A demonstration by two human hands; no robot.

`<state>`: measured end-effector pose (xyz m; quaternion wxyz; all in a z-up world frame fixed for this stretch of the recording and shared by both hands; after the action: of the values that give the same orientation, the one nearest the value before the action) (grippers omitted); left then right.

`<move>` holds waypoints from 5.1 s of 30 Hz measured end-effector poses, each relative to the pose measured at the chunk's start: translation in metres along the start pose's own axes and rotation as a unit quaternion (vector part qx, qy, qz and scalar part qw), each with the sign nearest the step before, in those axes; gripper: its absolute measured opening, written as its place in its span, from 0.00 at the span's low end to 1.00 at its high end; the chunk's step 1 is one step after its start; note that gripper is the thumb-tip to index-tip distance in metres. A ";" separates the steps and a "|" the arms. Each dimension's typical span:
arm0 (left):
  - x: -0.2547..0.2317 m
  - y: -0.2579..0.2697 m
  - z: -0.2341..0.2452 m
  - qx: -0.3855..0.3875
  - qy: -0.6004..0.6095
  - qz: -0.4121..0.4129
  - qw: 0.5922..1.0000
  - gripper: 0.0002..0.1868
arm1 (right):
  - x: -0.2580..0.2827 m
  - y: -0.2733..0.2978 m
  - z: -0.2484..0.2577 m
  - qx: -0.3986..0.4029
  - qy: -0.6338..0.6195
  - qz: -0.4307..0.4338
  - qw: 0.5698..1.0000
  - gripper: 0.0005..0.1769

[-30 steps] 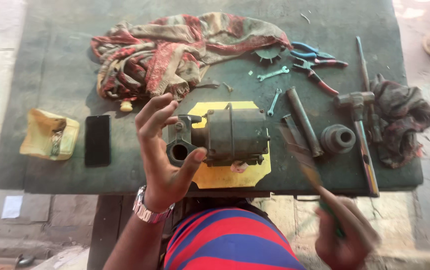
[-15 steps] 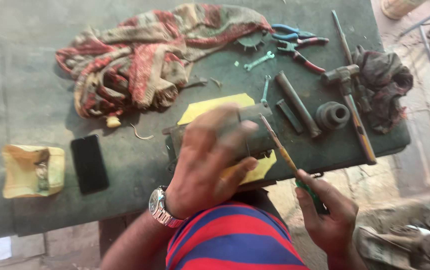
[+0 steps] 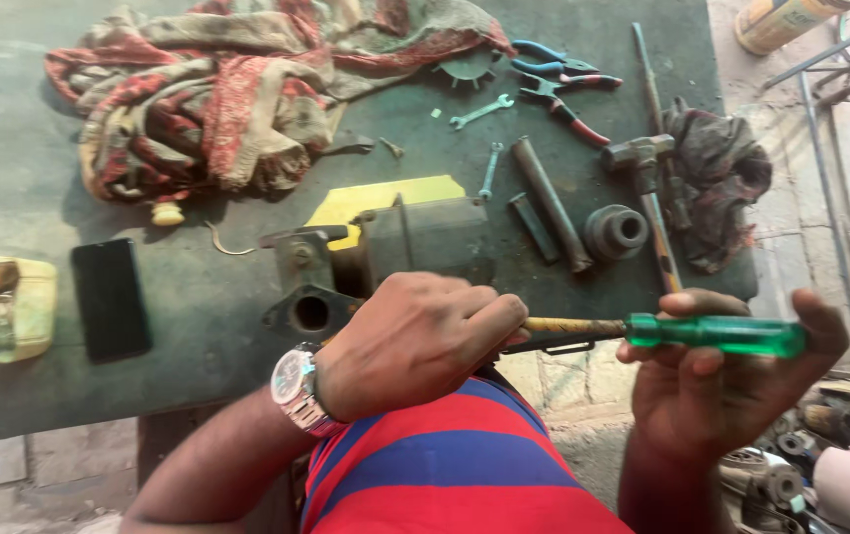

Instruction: The person disassembles a small electric motor on a workbench, removes a cover, and uses a screwdriver to adjust internal components. They search a drawer for tools and continue working on the motor.

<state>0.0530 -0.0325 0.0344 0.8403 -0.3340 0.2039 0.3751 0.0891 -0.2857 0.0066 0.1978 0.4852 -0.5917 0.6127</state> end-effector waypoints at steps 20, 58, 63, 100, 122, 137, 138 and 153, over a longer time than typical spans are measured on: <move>0.010 -0.009 0.016 -0.179 -0.192 0.086 0.961 0.22 | -0.039 -0.053 0.031 0.019 0.242 0.140 0.960 0.39; -0.003 -0.010 -0.013 -0.160 0.162 0.125 0.966 0.03 | -0.021 -0.104 0.049 0.064 -0.332 0.104 0.935 0.28; -0.007 -0.007 -0.029 -0.168 0.229 0.112 0.952 0.10 | -0.021 -0.074 0.017 0.041 -0.009 0.110 0.993 0.25; 0.016 0.031 -0.055 -0.264 0.067 0.161 0.949 0.05 | 0.028 -0.080 -0.087 -0.029 -0.747 -0.160 0.645 0.14; -0.033 0.000 -0.008 -0.220 0.042 0.155 0.962 0.09 | -0.025 -0.086 -0.041 0.035 -0.388 -0.033 0.920 0.08; -0.023 -0.005 0.009 -0.218 -0.054 0.187 0.956 0.10 | -0.019 -0.113 -0.070 0.131 -0.185 -0.020 0.974 0.26; -0.021 -0.003 0.009 -0.214 -0.062 0.193 0.956 0.10 | -0.021 -0.112 -0.075 0.151 -0.167 -0.027 0.974 0.30; 0.002 0.015 0.011 -0.269 -0.072 0.198 0.940 0.07 | -0.068 -0.104 -0.072 0.166 -0.094 -0.090 0.977 0.37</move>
<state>0.0438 -0.0162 0.0350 0.6403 -0.4723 0.0970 0.5979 0.1785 -0.1738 0.0185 0.1120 0.6176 -0.4514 0.6343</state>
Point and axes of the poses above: each hand's wrist, its own y-axis away from the middle knuckle, its own z-axis out of the back of the hand, x = y × z, the point moved 7 cm from there along -y, towards the middle knuckle, and after that the axes turned 9 degrees about x, right-handed, at the moved point
